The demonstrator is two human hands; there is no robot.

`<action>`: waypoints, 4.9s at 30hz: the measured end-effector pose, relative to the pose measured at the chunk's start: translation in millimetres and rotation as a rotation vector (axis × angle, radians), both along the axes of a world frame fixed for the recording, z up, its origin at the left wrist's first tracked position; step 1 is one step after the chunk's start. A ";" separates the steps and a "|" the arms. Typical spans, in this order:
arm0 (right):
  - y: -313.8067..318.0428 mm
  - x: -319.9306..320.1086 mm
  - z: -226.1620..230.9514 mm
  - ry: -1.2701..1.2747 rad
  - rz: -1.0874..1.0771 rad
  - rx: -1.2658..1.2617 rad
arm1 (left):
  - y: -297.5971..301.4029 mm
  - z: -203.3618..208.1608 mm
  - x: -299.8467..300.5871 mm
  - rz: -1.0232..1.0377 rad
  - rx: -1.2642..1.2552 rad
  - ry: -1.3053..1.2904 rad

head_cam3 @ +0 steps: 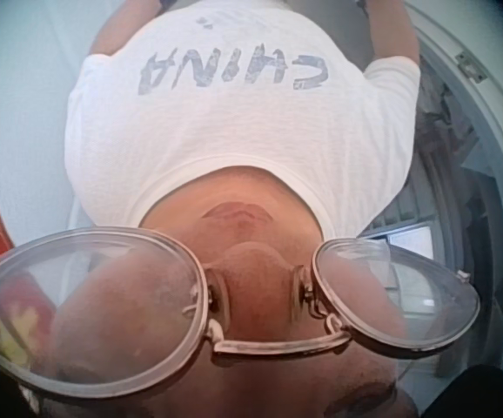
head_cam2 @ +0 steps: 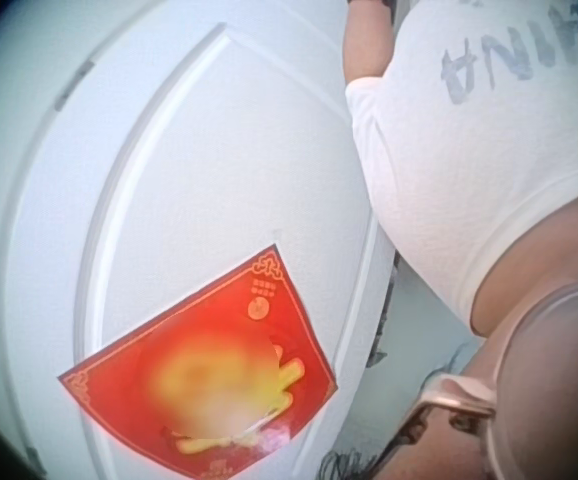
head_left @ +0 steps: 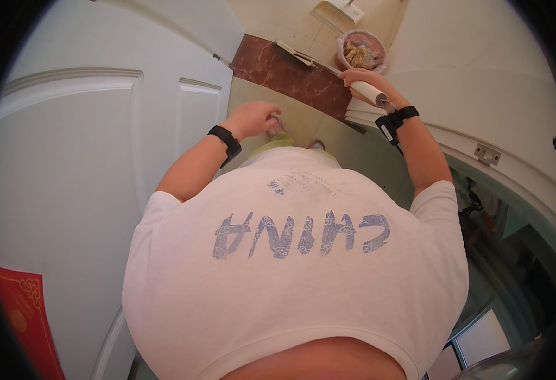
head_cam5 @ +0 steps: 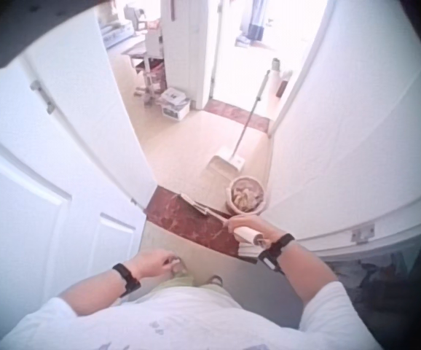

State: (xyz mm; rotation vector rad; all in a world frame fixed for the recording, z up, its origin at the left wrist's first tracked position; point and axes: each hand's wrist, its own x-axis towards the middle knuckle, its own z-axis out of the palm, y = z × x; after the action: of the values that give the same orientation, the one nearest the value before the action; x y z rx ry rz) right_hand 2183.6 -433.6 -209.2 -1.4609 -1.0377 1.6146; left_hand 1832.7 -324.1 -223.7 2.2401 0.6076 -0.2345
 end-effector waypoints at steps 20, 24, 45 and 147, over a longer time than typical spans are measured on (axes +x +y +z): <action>3.8 -28.6 39.9 -0.268 0.114 0.336 | 20.0 4.2 -26.2 -0.010 -0.022 0.079; -41.9 -39.4 95.0 -0.439 0.279 0.406 | 21.1 -7.2 -21.2 -0.009 -0.015 0.004; -40.2 -18.7 68.2 -0.564 -0.007 0.358 | 59.1 -8.1 -13.9 -0.044 -0.055 0.088; 686.7 78.8 -44.4 -0.716 -2.924 -1.182 | 521.8 -46.6 790.2 -1.907 0.214 0.089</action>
State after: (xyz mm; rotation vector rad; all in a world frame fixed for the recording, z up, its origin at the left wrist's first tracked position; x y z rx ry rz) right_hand 2262.4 253.1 -253.6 -1.6455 1.8460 -0.8964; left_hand 2622.9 197.6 -270.3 2.2180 -1.6870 -1.1637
